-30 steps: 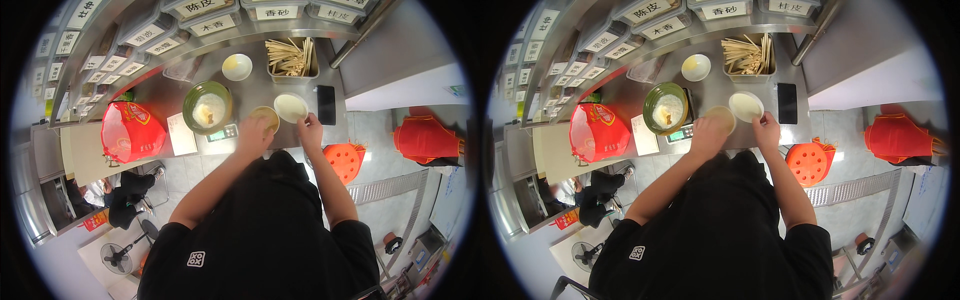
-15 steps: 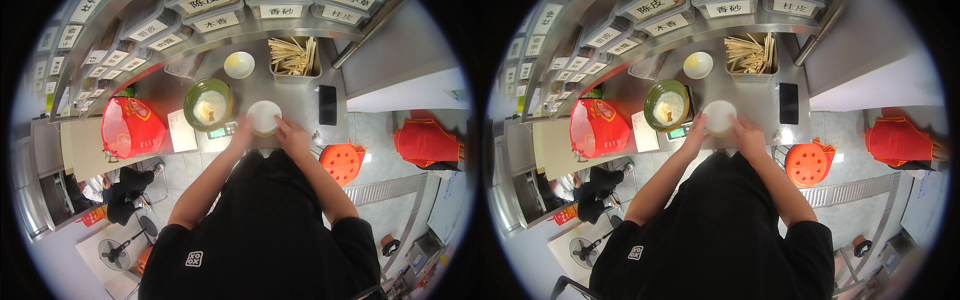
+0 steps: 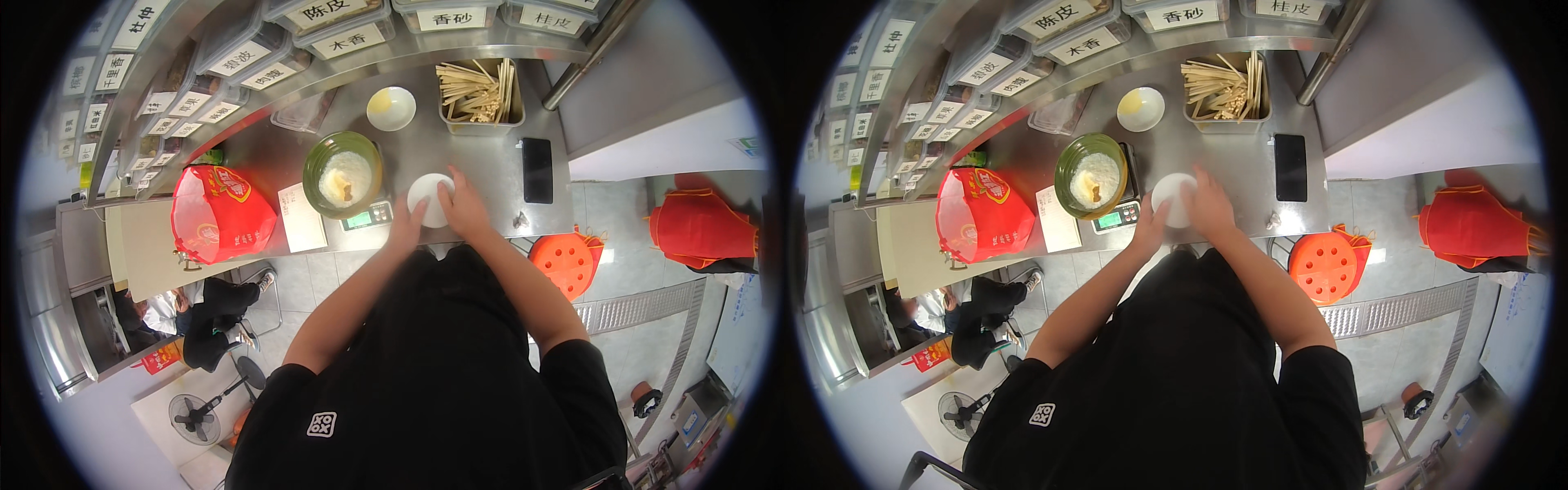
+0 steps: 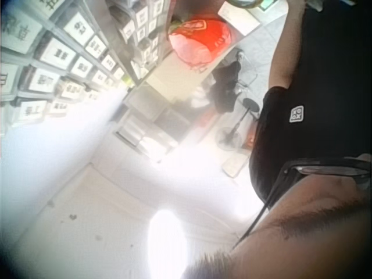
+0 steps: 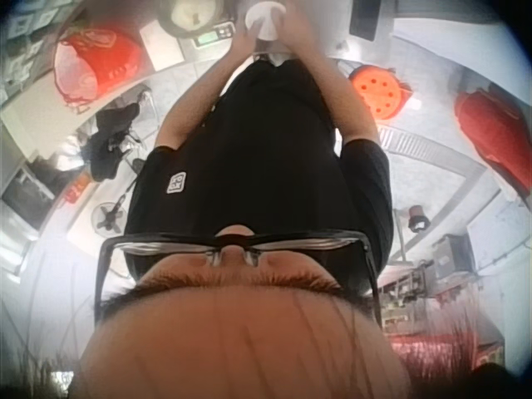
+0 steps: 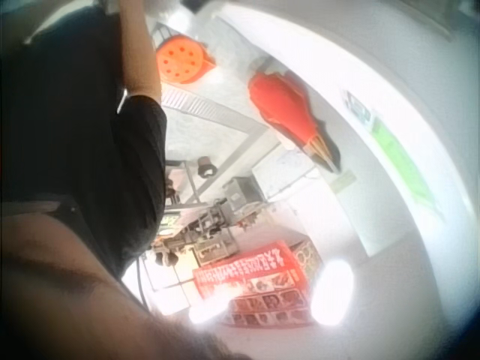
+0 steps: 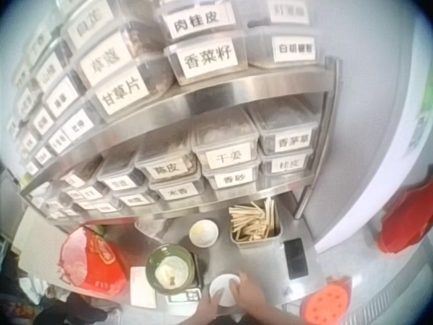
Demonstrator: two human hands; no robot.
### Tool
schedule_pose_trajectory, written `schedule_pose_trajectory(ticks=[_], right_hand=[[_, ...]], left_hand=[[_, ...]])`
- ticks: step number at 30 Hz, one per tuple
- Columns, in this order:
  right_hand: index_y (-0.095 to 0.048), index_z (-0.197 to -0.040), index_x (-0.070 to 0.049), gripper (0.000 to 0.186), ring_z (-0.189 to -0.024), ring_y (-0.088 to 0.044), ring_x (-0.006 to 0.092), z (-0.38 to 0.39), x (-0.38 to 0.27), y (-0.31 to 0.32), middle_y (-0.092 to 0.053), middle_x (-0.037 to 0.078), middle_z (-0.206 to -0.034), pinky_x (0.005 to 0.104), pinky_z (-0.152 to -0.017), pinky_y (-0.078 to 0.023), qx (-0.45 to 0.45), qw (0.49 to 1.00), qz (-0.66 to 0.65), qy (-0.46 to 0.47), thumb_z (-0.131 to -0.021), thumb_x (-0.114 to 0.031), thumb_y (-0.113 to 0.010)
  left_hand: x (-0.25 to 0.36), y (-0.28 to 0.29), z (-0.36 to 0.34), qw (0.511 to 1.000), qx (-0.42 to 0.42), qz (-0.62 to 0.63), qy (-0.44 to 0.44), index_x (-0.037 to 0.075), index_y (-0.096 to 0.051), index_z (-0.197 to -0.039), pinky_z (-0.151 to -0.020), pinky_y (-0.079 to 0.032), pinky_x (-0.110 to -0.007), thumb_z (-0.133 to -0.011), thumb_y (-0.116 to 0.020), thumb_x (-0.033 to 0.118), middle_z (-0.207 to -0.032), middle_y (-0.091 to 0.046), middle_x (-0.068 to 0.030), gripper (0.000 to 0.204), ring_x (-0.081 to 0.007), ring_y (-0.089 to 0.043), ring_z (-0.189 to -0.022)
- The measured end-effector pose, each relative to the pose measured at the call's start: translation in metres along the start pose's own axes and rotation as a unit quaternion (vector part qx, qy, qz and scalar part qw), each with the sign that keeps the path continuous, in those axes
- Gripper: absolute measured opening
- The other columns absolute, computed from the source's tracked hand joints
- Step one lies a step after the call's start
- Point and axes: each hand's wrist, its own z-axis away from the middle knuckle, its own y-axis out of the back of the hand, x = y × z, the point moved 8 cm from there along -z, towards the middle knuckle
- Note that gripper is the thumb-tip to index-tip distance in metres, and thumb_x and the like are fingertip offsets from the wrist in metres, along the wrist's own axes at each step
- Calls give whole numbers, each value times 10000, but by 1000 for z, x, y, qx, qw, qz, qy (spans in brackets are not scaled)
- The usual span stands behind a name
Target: The person adds dried ingredients from a plastic bag into a bowl on a digital scale, then adds a white powder from a small container, and finally scoops a red powder from a larger container into the same bowl. The person uses a spoon to transfer the red powder.
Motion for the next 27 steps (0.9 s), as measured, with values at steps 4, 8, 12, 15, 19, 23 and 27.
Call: schedule_pose_trajectory(ticks=[4,8,12,15,19,23,27], right_hand=[[-456,-1471,-20,575,-1335,-514,420,-3,14,-10,-532,241,-1462,461,-1104,-430,-38,998,-11,-40,-1024,-373,-535],[-471,-1474,-27,570,-1289,-565,313,-4,37,-17,-579,195,-1417,408,-1081,-447,-72,962,-244,-96,-1037,-385,-546],[-469,-1482,-36,559,-1234,-566,217,37,45,-20,-599,128,-1370,354,-1069,-437,-56,898,-417,-128,-1046,-376,-545],[-494,-1453,-35,498,-1247,-546,213,92,49,-7,-595,116,-1357,343,-1088,-409,40,860,-496,-114,-1056,-334,-516],[-436,-1495,-50,521,-1379,-458,252,196,75,-34,-526,107,-1462,376,-1188,-293,127,733,-644,-176,-1070,-349,-453],[-445,-1495,-66,540,-1393,-448,249,285,136,-81,-535,96,-1470,376,-1178,-301,190,694,-658,-222,-1100,-426,-369],[-463,-1449,-69,432,-1153,-588,171,374,217,-141,-600,75,-1338,319,-976,-443,292,714,-513,-376,-1050,-234,-486]], left_hand=[[1,-3,4,995,-10,81,51,22,-316,-1544,-1115,-397,-354,-1055,-557,398,-1450,-508,-152,663,-231,-491,-1328],[-6,-14,20,962,-23,208,175,36,-269,-1574,-1144,-372,-373,-1056,-545,398,-1515,-434,-157,690,-246,-420,-1401],[5,-33,44,981,-31,167,96,-24,-262,-1547,-1138,-384,-415,-1038,-566,286,-1499,-449,-206,669,-310,-454,-1385],[21,-34,74,995,-79,41,-52,-18,-213,-1570,-1200,-298,-456,-946,-647,240,-1582,-312,-214,803,-339,-335,-1465],[-1,-61,113,968,-235,52,-66,-2,-228,-1567,-1212,-275,-458,-860,-700,251,-1579,-282,-206,886,-340,-299,-1480],[-79,-86,146,922,-367,37,118,38,-305,-1556,-1175,-340,-445,-892,-641,307,-1503,-439,-151,792,-289,-415,-1418],[-195,-97,155,869,-331,63,362,100,-396,-1517,-1102,-413,-511,-935,-572,490,-1485,-508,-81,722,-272,-494,-1362]])
